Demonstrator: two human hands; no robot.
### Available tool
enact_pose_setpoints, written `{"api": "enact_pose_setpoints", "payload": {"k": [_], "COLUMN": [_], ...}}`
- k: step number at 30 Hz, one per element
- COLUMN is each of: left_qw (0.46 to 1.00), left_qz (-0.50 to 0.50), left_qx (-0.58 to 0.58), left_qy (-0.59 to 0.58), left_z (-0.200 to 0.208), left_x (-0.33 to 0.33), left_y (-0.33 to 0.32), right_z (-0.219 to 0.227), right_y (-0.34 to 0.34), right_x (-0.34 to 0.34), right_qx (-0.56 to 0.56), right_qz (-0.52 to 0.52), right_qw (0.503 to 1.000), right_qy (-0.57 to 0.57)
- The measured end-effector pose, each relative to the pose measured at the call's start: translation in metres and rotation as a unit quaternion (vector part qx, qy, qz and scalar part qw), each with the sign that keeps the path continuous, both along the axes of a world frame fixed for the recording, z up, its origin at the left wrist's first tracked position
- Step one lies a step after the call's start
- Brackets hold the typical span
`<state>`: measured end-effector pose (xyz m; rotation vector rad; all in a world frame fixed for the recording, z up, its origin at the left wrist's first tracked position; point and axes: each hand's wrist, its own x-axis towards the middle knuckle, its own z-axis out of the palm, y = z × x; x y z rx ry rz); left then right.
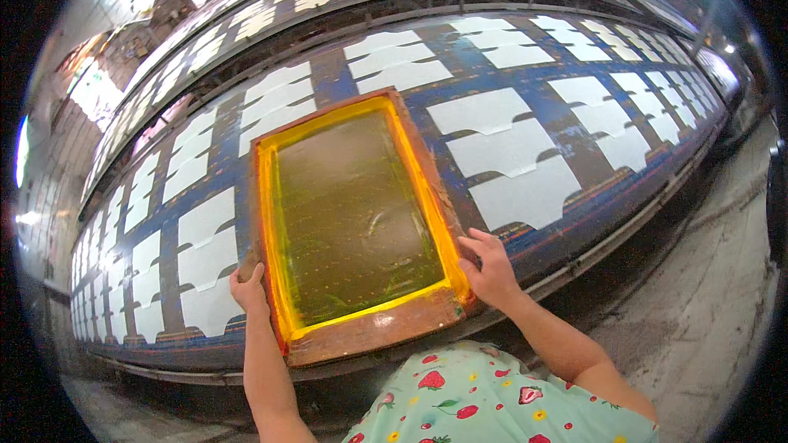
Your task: The person holds a rectangular screen-printing frame and repeatedly pulls a squeegee across a green viscous substance to spread it evenly. The person adjusts the frame position and continues the squeegee strokes throughout the clip.
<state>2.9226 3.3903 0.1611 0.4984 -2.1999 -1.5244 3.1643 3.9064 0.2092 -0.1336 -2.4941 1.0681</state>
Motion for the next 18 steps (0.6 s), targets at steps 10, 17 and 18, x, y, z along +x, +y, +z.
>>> {"api": "enact_pose_setpoints", "payload": {"k": [10,17,18], "left_qw": [0.999,0.999,0.999], "left_qz": [0.012,0.011,-0.003], "left_qx": [-0.024,-0.005,0.022], "left_qy": [-0.024,-0.04,-0.023], "left_z": [0.008,0.003,0.003], "left_x": [0.004,0.004,0.004], "left_y": [0.003,-0.001,-0.002], "right_z": [-0.016,-0.013,-0.011], "right_y": [0.009,-0.006,-0.007], "right_x": [-0.042,-0.052,-0.052], "right_qx": [-0.135,-0.159,-0.144], "right_qz": [-0.025,-0.084,-0.081], "right_qw": [0.977,0.966,0.972], "right_qy": [-0.164,-0.184,-0.168]}}
